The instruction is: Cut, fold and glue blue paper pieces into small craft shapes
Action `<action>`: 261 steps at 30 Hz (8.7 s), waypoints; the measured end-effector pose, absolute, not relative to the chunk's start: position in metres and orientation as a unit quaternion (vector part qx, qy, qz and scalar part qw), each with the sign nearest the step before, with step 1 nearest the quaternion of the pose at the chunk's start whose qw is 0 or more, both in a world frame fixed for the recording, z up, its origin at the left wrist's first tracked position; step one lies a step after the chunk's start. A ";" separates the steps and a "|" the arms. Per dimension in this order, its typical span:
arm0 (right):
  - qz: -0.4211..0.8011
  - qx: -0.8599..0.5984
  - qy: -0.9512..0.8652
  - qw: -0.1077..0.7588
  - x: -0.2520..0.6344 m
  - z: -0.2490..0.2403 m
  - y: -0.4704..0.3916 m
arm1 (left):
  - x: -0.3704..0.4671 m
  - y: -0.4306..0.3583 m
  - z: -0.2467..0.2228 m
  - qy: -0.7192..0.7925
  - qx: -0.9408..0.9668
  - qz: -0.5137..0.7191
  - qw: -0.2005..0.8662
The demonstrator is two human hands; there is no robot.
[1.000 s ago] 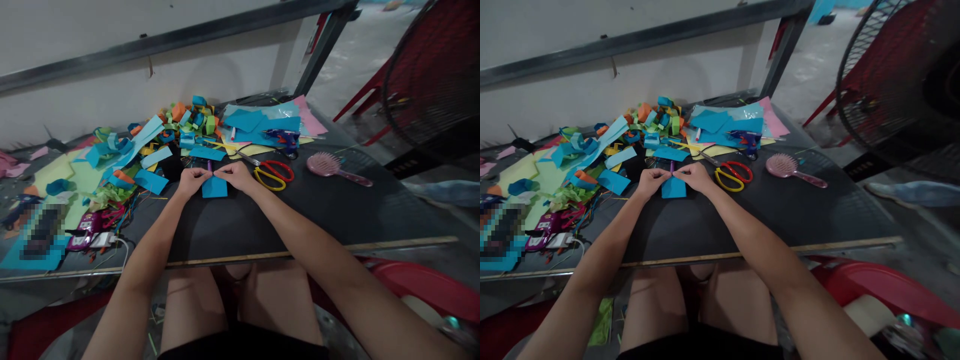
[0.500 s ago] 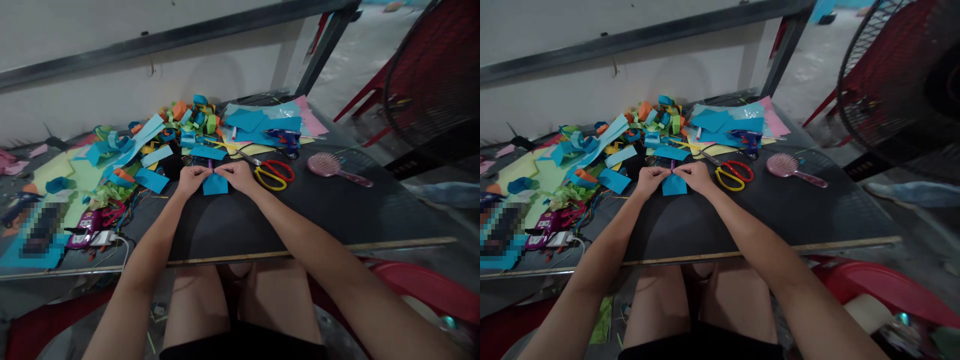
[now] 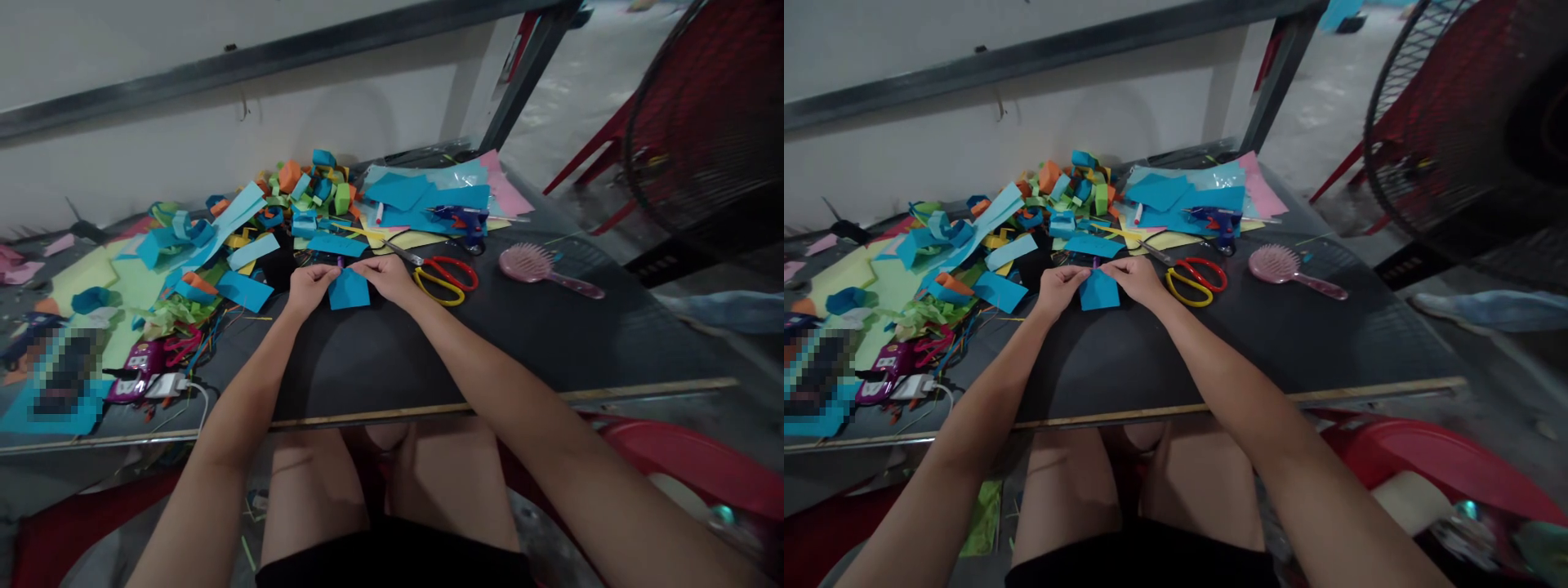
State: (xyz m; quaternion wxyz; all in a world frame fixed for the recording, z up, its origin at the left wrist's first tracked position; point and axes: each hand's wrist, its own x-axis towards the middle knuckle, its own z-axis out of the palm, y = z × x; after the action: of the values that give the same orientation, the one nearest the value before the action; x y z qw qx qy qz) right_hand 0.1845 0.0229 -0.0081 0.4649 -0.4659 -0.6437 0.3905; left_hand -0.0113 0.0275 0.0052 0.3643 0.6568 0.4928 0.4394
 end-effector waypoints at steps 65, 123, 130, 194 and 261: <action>0.484 -0.475 -0.606 0.416 0.184 0.004 0.017 | -0.006 0.025 0.009 0.424 0.664 0.392 0.476; 0.463 -0.472 -0.637 0.396 0.173 0.009 0.006 | -0.007 0.020 0.024 0.401 0.638 0.337 0.564; 0.490 -0.455 -0.624 0.405 0.174 0.003 0.008 | -0.007 0.019 0.025 0.395 0.642 0.342 0.561; 0.386 -0.487 -0.559 0.549 0.183 -0.002 0.016 | -0.012 0.023 0.016 0.379 0.727 0.284 0.496; 0.244 -0.509 -0.676 0.474 0.186 -0.010 0.014 | -0.011 0.022 0.019 0.386 0.746 0.244 0.485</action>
State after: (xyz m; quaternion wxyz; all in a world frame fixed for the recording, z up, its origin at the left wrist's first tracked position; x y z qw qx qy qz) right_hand 0.1860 0.0144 -0.0101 0.4740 -0.5091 -0.6758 0.2438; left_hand -0.0113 0.0224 0.0189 0.4854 0.7456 0.3859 0.2440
